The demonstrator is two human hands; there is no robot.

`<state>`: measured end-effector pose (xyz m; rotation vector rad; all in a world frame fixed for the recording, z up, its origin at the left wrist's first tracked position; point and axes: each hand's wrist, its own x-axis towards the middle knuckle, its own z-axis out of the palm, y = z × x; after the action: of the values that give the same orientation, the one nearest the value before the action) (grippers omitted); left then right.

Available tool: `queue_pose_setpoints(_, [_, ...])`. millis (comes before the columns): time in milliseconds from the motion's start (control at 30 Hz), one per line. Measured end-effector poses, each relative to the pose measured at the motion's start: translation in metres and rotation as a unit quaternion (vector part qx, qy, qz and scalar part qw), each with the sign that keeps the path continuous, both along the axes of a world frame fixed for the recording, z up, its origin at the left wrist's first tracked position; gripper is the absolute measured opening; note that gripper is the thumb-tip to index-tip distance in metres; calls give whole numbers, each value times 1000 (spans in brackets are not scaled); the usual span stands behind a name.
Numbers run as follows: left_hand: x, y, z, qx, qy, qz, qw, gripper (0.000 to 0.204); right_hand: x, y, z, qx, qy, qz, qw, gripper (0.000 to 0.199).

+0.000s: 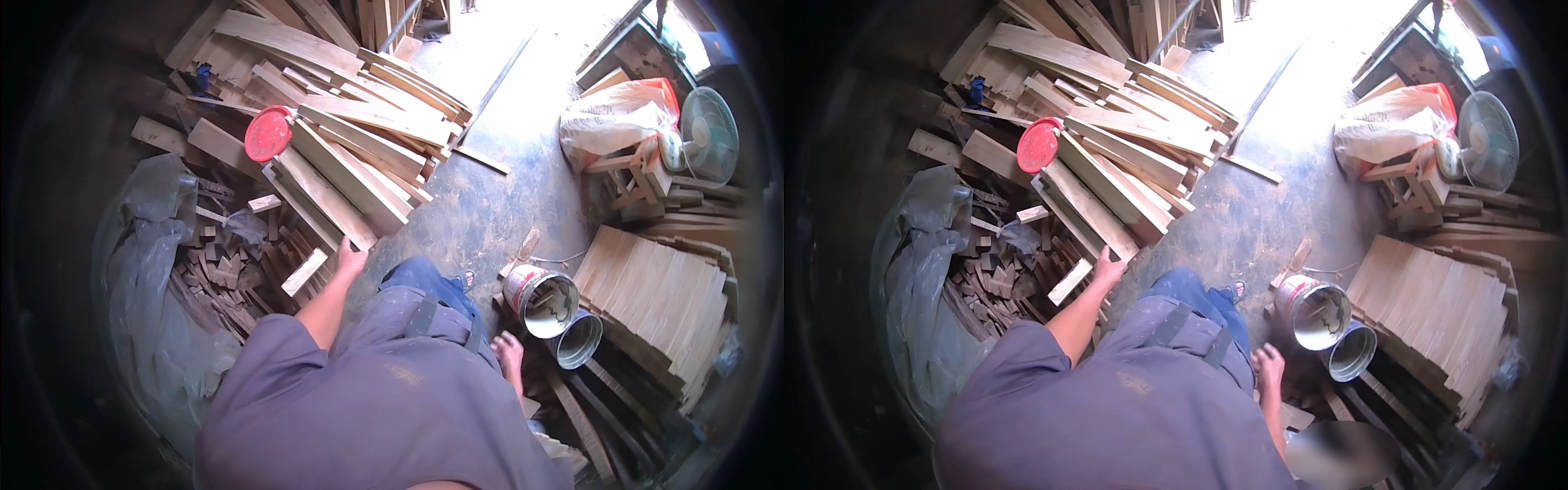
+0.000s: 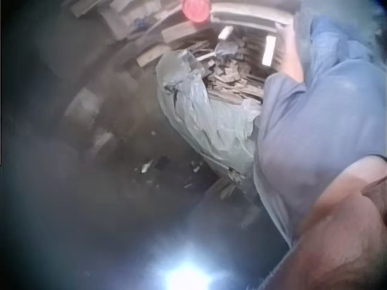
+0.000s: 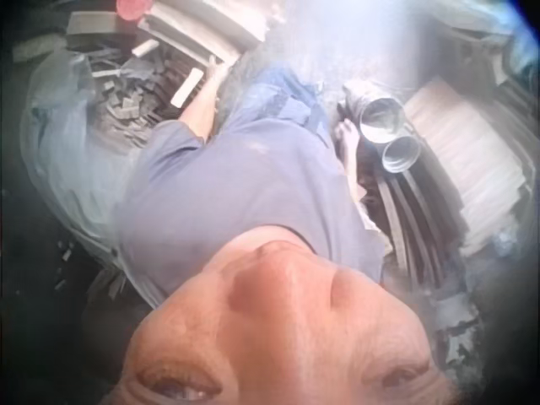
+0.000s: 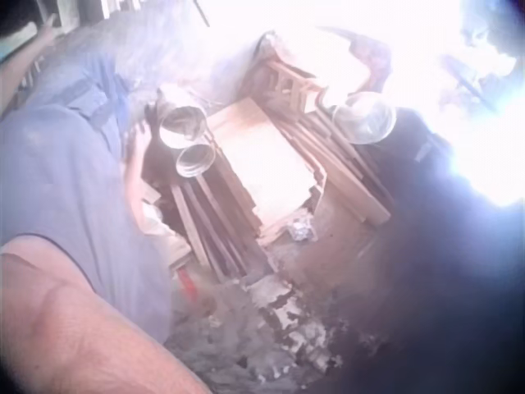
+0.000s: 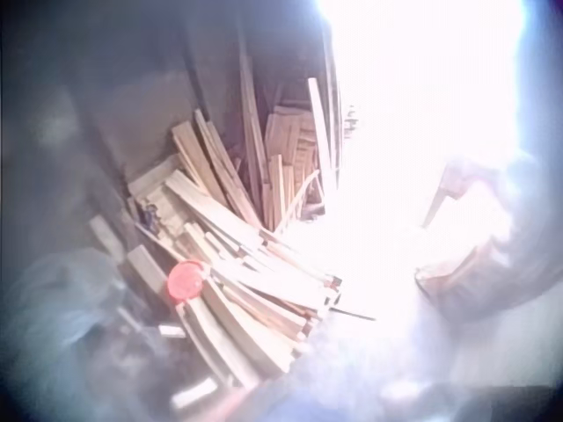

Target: The person picks up and stacks wooden planks in a workshop, then retrieves a plastic bag and scoops a white powder into a bucket. The person handles the planks and powder by hand without visible tools.

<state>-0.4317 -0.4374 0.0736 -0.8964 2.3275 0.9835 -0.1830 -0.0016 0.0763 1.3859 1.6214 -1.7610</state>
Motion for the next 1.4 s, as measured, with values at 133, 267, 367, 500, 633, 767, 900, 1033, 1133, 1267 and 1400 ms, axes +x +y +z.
queue_pose_setpoints(133, [-1, -30, -29, 113, 19, 215, 970, 96, -148, 37, 19, 49, 64, 138, 987, 48])
queue_pose_setpoints(267, [-47, -35, -34, 194, 49, 357, 912, 96, -270, 60, 24, 90, 138, 175, 971, 50])
queue_pose_setpoints(367, [-83, -46, -52, 233, 34, 419, 877, 100, -332, 61, 1, 88, 134, 194, 968, 50])
queue_pose_setpoints(500, [-116, -60, -67, 233, 27, 456, 858, 101, -406, 39, -3, 78, 50, 286, 954, 53])
queue_pose_setpoints(633, [-113, -87, -86, 255, 20, 511, 821, 104, -476, 14, -44, 92, 51, 362, 926, 51])
queue_pose_setpoints(767, [-105, -93, -96, 269, 26, 543, 795, 100, -571, -20, -78, 175, 83, 480, 856, 49])
queue_pose_setpoints(900, [-115, -81, -97, 253, 65, 571, 778, 78, -676, -47, -137, 269, 182, 542, 775, 17])
queue_pose_setpoints(1033, [-124, -67, -88, 217, 89, 637, 735, 66, -756, -91, -172, 288, 258, 529, 756, 27])
queue_pose_setpoints(1133, [-149, -54, -69, 233, 96, 608, 753, 63, -792, -108, -217, 310, 228, 562, 732, 33])
queue_pose_setpoints(1267, [-174, -37, -65, -11, -2, 598, 802, 71, -806, -133, -220, 368, 189, 552, 724, 28])
queue_pose_setpoints(1400, [-191, -26, -47, 152, 26, 603, 783, 58, -822, -119, -211, 320, 171, 653, 665, 32])
